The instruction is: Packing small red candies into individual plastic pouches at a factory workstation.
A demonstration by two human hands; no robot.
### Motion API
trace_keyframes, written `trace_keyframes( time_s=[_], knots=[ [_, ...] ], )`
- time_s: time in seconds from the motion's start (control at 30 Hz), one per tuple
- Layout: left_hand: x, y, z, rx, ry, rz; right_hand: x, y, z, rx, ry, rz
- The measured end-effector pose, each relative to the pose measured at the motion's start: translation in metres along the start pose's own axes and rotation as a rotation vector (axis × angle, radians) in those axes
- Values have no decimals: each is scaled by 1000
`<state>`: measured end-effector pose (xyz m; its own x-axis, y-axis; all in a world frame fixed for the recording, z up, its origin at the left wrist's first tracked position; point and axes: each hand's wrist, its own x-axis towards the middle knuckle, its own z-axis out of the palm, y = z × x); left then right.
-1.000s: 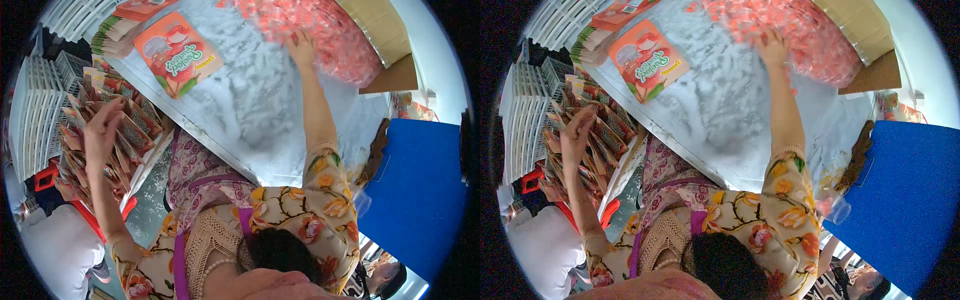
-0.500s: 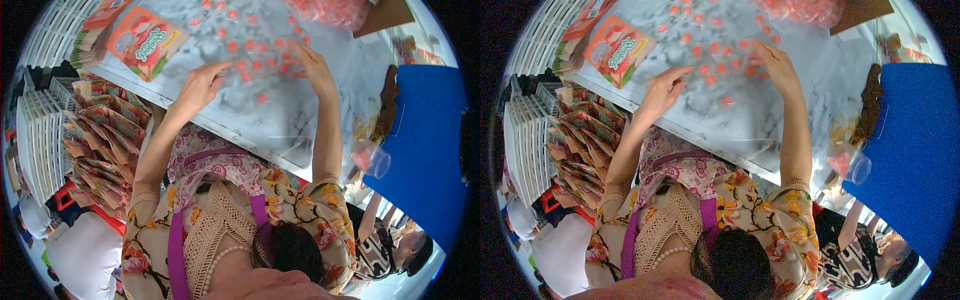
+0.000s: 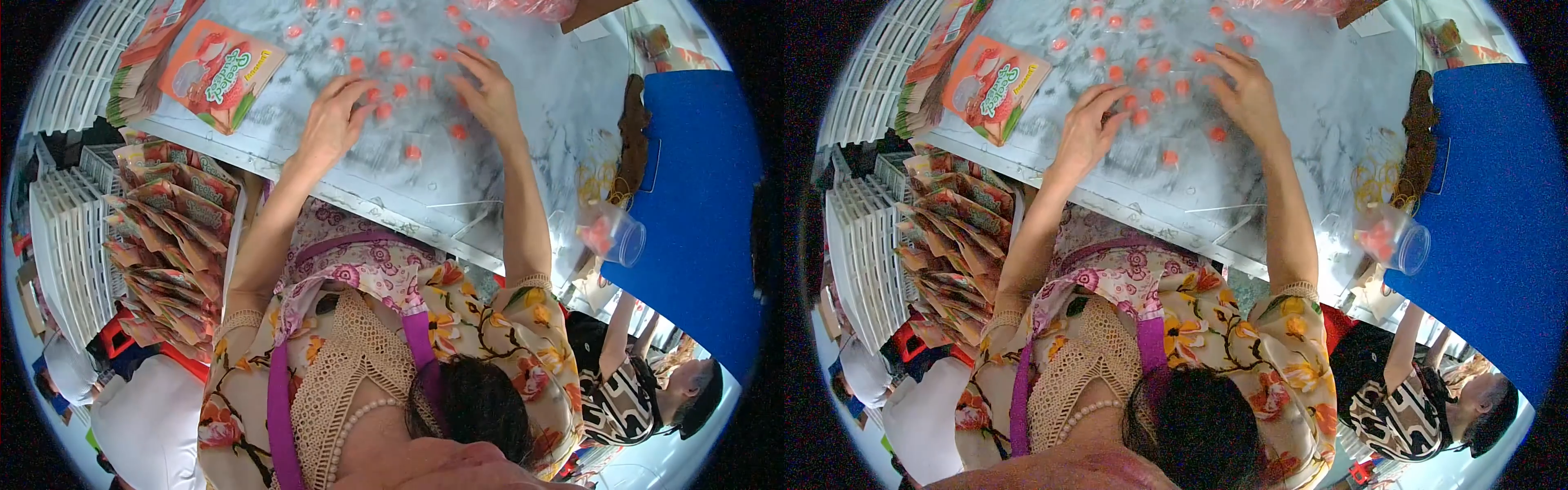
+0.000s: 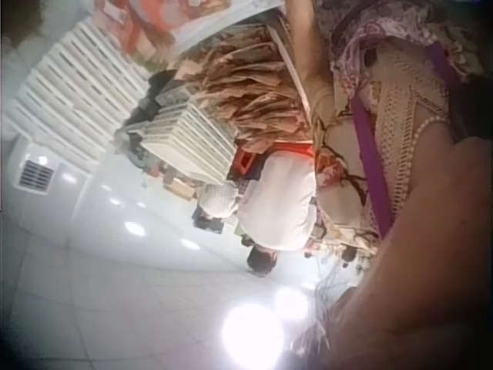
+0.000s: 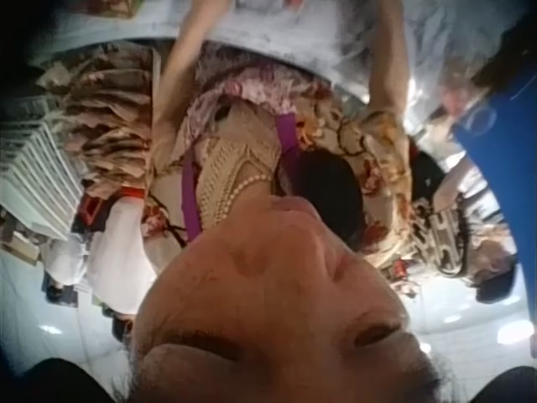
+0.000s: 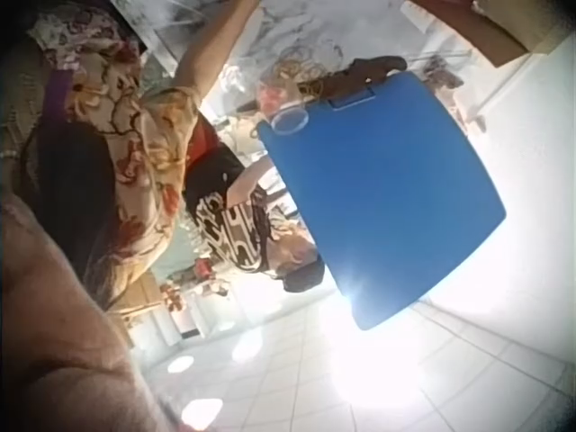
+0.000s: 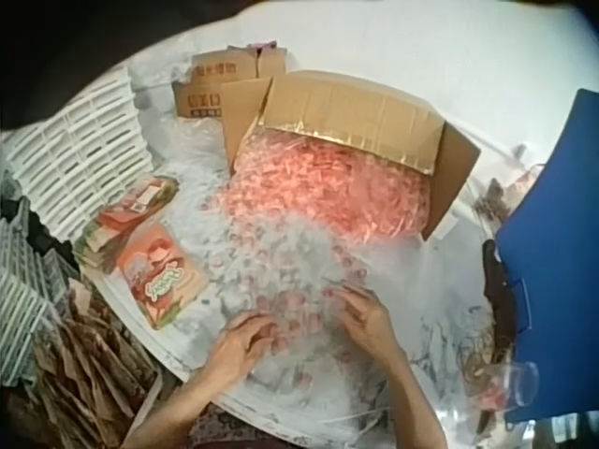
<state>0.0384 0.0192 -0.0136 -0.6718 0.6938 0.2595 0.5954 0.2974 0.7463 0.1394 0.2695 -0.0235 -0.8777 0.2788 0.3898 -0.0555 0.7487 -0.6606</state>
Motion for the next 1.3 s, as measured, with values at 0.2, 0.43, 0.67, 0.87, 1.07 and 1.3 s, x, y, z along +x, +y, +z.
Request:
trace_keyframes(
  time_s=[0.2,0.43,0.67,0.87,1.07,1.3],
  knots=[
    [-5,0,-1,-17,-1,-2,6,-12,33,-140,-66,-116],
    [-9,1,1,25,8,-1,-33,-14,-1,-99,-149,74],
    [-21,26,15,65,14,185,-75,-12,-37,367,90,463],
    [-38,53,33,-32,-245,104,-92,0,-58,804,541,598],
    [-21,48,64,-3,-292,119,-95,10,-55,940,619,606],
    [-6,48,37,29,-85,74,-105,13,-56,921,649,586]
  ],
)
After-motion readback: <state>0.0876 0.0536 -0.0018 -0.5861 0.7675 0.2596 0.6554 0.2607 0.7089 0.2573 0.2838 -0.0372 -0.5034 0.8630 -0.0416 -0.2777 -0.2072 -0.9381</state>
